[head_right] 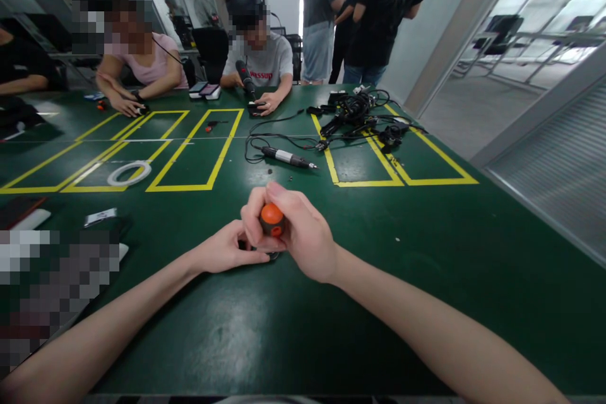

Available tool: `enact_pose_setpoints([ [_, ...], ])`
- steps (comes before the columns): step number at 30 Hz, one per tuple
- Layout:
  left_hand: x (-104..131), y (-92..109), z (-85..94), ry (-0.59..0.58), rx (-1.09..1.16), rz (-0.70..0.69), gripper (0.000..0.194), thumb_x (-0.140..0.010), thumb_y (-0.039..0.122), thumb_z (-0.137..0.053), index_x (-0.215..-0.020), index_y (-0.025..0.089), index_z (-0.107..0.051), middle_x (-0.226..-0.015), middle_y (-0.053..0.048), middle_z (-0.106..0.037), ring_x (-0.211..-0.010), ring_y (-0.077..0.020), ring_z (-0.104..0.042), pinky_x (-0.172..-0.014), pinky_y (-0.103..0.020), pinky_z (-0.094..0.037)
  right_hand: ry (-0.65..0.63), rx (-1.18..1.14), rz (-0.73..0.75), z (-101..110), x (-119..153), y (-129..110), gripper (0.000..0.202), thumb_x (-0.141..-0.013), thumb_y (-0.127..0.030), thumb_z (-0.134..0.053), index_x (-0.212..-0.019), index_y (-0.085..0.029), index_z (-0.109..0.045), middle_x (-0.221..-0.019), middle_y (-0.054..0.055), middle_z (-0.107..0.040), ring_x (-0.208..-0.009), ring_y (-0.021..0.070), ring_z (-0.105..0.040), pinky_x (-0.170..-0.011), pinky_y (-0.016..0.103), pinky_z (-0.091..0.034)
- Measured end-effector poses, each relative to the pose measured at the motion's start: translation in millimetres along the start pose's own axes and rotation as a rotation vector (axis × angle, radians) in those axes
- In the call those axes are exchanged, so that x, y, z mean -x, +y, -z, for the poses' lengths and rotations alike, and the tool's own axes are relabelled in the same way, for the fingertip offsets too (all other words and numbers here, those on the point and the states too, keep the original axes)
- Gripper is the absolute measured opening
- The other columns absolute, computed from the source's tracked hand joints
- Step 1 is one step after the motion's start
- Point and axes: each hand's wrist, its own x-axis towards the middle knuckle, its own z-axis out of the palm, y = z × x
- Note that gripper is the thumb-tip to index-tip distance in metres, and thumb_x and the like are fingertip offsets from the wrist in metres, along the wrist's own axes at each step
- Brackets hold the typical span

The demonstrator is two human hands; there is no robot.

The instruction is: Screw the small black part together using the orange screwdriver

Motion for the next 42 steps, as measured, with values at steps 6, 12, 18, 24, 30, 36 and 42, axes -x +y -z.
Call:
enact_pose_setpoints([
  [6,0.9,0.7,0.4,-0.011,-0.049,0.011,0.029,-0.080,0.034,-0.079,-0.100,0.015,-0.072,-0.070,0.005,-0.058,-0.060,-0.0079,-0.050,-0.057,-0.020,-0.041,0.000,-0.043,0.028,2.2,-0.9,-0.9,0.027,-0.102,-0.041,-0.055,-0.083,-0.021,-0.054,-0.061,-0.005,-0.048,-0.049,0.0118,-0.033,-0.049,0.025,-0.029],
  [12,0.7,-0.7,-1.2,0.008,0.018,0.015,0.046,-0.077,0.032,-0.081,-0.116,0.014,-0.065,-0.092,-0.003,-0.073,-0.066,-0.0094,-0.059,-0.058,-0.020,-0.044,0.067,0.007,0.013,2.7,-5.3,-2.1,0.050,-0.106,-0.050,-0.048,-0.066,-0.020,-0.051,-0.053,-0.005,-0.036,-0.046,0.0107,-0.029,-0.047,0.025,-0.027],
  [18,0.2,-0.9,-1.4,0.003,0.015,0.014,0.040,-0.077,0.033,-0.081,-0.109,0.013,-0.067,-0.089,-0.003,-0.072,-0.066,-0.0093,-0.059,-0.058,-0.020,-0.045,0.112,-0.010,-0.013,3.3,-2.8,-4.5,0.031,-0.098,-0.048,-0.059,-0.084,-0.024,-0.047,-0.054,-0.009,-0.040,-0.045,0.0109,-0.027,-0.048,0.024,-0.027],
  [24,1.3,2.2,-2.1,0.010,-0.050,-0.023,0.034,-0.081,0.033,-0.079,-0.107,0.014,-0.071,-0.067,0.005,-0.060,-0.059,-0.0080,-0.054,-0.056,-0.019,-0.044,0.033,0.025,0.002,4.5,-5.7,-5.1,0.051,-0.106,-0.053,-0.050,-0.067,-0.020,-0.052,-0.054,-0.004,-0.041,-0.046,0.0108,-0.031,-0.045,0.025,-0.027],
  [30,-0.2,-2.4,-0.1,0.014,0.055,0.002,0.048,-0.076,0.031,-0.083,-0.119,0.015,-0.066,-0.089,-0.003,-0.075,-0.067,-0.0096,-0.062,-0.059,-0.019,-0.047,0.060,-0.008,-0.024,3.0,-0.7,-2.9,0.042,-0.100,-0.061,-0.058,-0.084,-0.024,-0.048,-0.053,-0.010,-0.035,-0.045,0.0098,-0.022,-0.046,0.023,-0.025],
  [36,-2.1,-3.9,6.5,-0.045,0.150,0.076,0.044,-0.075,0.030,-0.086,-0.112,0.011,-0.070,-0.105,-0.011,-0.079,-0.069,-0.0102,-0.066,-0.064,-0.022,-0.051,0.076,0.019,0.042,4.2,-4.6,-1.0,0.039,-0.103,-0.050,-0.059,-0.079,-0.020,-0.055,-0.061,-0.005,-0.048,-0.047,0.0100,-0.037,-0.046,0.023,-0.030],
  [42,-1.2,-2.6,6.9,-0.062,0.274,0.148,0.043,-0.069,0.032,-0.093,-0.101,0.011,-0.074,-0.084,-0.006,-0.078,-0.066,-0.0135,-0.073,-0.062,-0.022,-0.053,0.007,-0.004,-0.037,4.5,-3.0,-2.5,0.060,-0.106,-0.063,-0.044,-0.063,-0.021,-0.050,-0.049,-0.007,-0.033,-0.041,0.0094,-0.025,-0.042,0.024,-0.026],
])
